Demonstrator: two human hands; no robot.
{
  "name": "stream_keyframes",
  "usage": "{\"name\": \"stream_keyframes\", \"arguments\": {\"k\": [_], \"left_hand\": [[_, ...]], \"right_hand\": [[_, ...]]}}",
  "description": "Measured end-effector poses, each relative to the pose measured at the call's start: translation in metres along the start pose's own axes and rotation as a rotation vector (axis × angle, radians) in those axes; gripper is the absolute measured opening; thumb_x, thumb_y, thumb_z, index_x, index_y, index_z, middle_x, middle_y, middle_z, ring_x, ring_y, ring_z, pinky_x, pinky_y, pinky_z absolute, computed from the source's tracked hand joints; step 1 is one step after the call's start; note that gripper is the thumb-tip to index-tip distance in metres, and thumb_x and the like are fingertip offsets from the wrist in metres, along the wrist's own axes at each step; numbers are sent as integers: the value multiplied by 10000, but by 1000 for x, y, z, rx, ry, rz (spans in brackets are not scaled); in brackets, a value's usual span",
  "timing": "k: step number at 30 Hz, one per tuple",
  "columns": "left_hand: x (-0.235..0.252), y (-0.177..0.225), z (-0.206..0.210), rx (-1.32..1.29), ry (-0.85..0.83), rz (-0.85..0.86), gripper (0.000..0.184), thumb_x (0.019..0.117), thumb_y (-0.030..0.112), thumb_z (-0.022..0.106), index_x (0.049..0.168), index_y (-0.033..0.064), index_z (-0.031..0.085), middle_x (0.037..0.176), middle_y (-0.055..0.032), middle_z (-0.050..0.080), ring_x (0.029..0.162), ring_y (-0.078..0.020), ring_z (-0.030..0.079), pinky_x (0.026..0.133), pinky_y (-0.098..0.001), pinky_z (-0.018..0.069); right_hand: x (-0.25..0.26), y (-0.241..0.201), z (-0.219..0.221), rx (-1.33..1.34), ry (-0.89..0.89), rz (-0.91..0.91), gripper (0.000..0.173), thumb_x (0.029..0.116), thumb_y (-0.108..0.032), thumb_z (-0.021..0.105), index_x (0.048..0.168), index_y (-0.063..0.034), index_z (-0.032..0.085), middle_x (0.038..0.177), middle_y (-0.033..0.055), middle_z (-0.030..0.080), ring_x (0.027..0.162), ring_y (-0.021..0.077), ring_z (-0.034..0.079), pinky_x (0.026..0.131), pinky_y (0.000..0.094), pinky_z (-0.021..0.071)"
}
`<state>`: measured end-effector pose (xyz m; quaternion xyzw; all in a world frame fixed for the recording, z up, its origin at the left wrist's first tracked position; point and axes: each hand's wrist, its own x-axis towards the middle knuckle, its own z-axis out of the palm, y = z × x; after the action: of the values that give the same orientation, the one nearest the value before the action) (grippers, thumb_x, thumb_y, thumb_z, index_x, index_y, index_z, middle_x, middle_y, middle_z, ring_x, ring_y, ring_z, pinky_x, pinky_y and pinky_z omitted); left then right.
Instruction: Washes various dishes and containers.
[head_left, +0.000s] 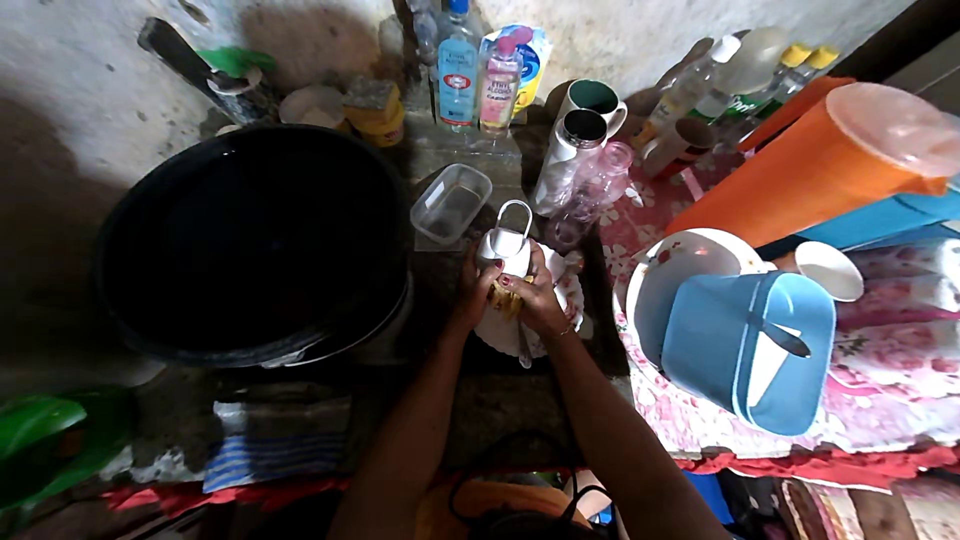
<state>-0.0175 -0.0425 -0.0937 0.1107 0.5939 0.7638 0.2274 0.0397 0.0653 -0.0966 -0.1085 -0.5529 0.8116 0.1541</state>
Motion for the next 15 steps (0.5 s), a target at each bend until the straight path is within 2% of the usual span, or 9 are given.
{"name": "stream_keyframes", "arguments": {"k": [5, 9, 15], "left_hand": [[2, -7, -1, 17, 29, 61, 709, 898, 260, 586, 1527, 36, 346, 1377, -130, 553, 1188, -124, 575, 996, -334, 509], [0, -4, 0, 9, 59, 66, 724, 879, 276, 615, 1508, 31, 353, 1329, -116, 568, 1130, -109, 594, 951, -320, 529], [3, -3, 2, -9, 80, 112, 668, 866, 205, 622, 1464, 6, 399, 1278, -99, 588, 1093, -78, 603, 937, -287, 529]], "right_hand": [[2, 2, -1, -83, -34, -28, 836, 781, -95, 740, 1495, -115, 305, 1246, 54, 601, 1054, 123, 658, 880, 338, 591], [3, 4, 0, -88, -60, -40, 794, 797, -111, 740, 1471, -128, 320, 1223, 39, 607, 1023, 111, 662, 853, 333, 594], [3, 2, 2, -74, -56, -32, 810, 805, -92, 716, 1493, -102, 289, 1241, 48, 594, 1042, 111, 657, 871, 322, 590]]}}
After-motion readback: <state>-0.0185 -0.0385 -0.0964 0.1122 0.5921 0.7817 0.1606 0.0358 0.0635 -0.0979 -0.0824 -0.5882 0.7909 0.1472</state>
